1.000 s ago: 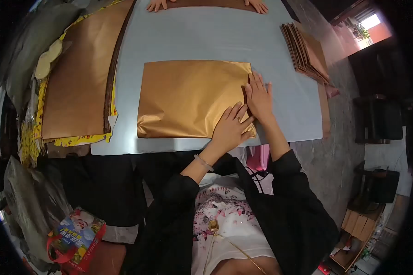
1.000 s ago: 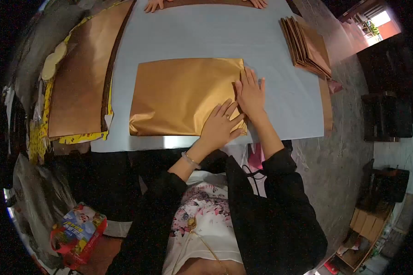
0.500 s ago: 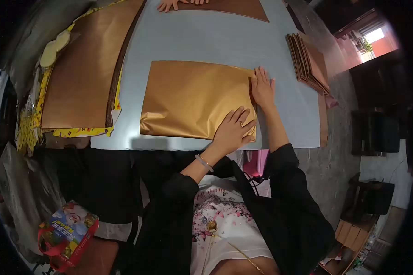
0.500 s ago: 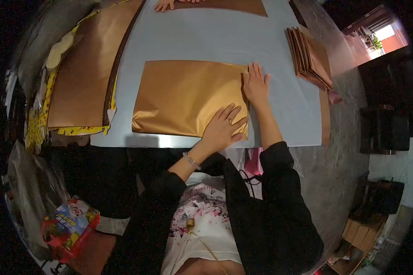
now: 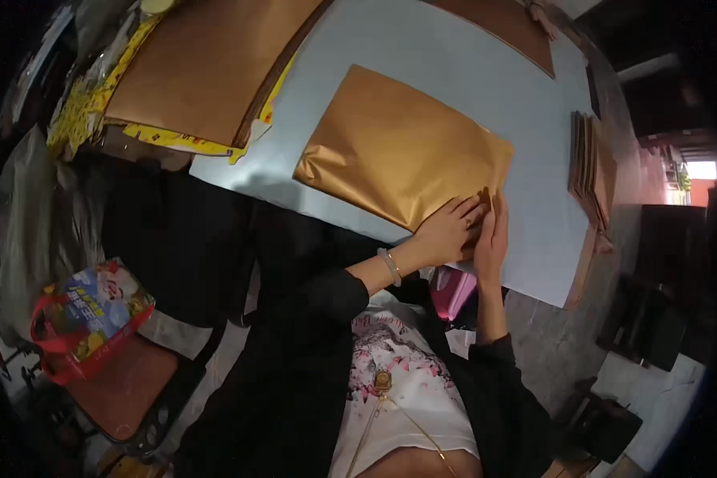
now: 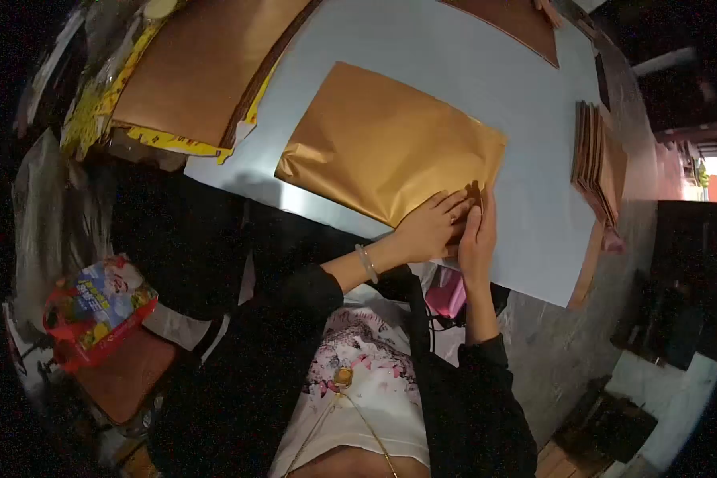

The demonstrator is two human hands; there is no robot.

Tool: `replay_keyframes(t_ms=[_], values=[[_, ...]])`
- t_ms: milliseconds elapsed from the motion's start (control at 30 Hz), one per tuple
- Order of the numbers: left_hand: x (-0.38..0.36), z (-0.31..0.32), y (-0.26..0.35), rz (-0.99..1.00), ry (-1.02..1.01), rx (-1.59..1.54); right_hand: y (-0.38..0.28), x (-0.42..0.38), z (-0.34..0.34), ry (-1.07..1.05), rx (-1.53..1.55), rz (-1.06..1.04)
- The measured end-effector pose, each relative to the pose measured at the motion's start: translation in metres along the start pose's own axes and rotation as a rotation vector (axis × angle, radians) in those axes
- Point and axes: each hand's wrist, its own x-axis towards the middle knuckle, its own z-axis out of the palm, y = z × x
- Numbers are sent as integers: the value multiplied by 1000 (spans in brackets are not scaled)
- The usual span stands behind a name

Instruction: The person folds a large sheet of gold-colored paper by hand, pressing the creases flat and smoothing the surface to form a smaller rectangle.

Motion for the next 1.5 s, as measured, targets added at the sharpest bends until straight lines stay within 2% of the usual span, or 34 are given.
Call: replay_keyframes(t_ms=[67, 133, 167, 200, 267, 400, 433, 500, 533, 600, 833, 900, 1000, 1233, 1500], values=[[0, -2, 0, -23, -2, -8, -1, -13, 4, 50, 1, 44], [2, -2, 1, -19, -82, -9, 0, -21, 0, 3, 6, 64], [1, 2, 1, 5, 7, -12, 6, -25, -3, -8, -132, 17], [-1, 4, 1, -2, 4, -14, 10, -27, -5, -17, -271, -28], [-1, 2, 2, 6, 66, -26, 14, -29, -7, -52, -387, -52], [-1, -2, 0, -4, 48, -29, 32, -35, -8, -121, -734, -135], [0, -7, 0, 2, -33, -31, 20, -34, -7, -127, -717, -96], [0, -2, 0, -20, 26, -97, 19, -34, -9, -153, -714, -100], [-1, -7, 2, -44, -52, -90, 19, -34, -6, -143, -774, -92], [-2, 2, 0, -30, -4, -22, 21, -34, -6, -132, -753, -101], [-4, -5, -2, -69, -59, 26, 18, -34, -4, -103, -739, -76], [-7, -5, -9, -112, 23, 18, 18, -34, -7, -114, -721, -79], [-16, -16, -19, -195, 33, 17, 14, -33, -5, -97, -724, -69], [-44, -36, -60, -413, 165, 192, 8, -33, -4, -105, -720, -29], [-82, -71, -106, -446, 242, 298, 8, -32, -3, -92, -715, -35]])
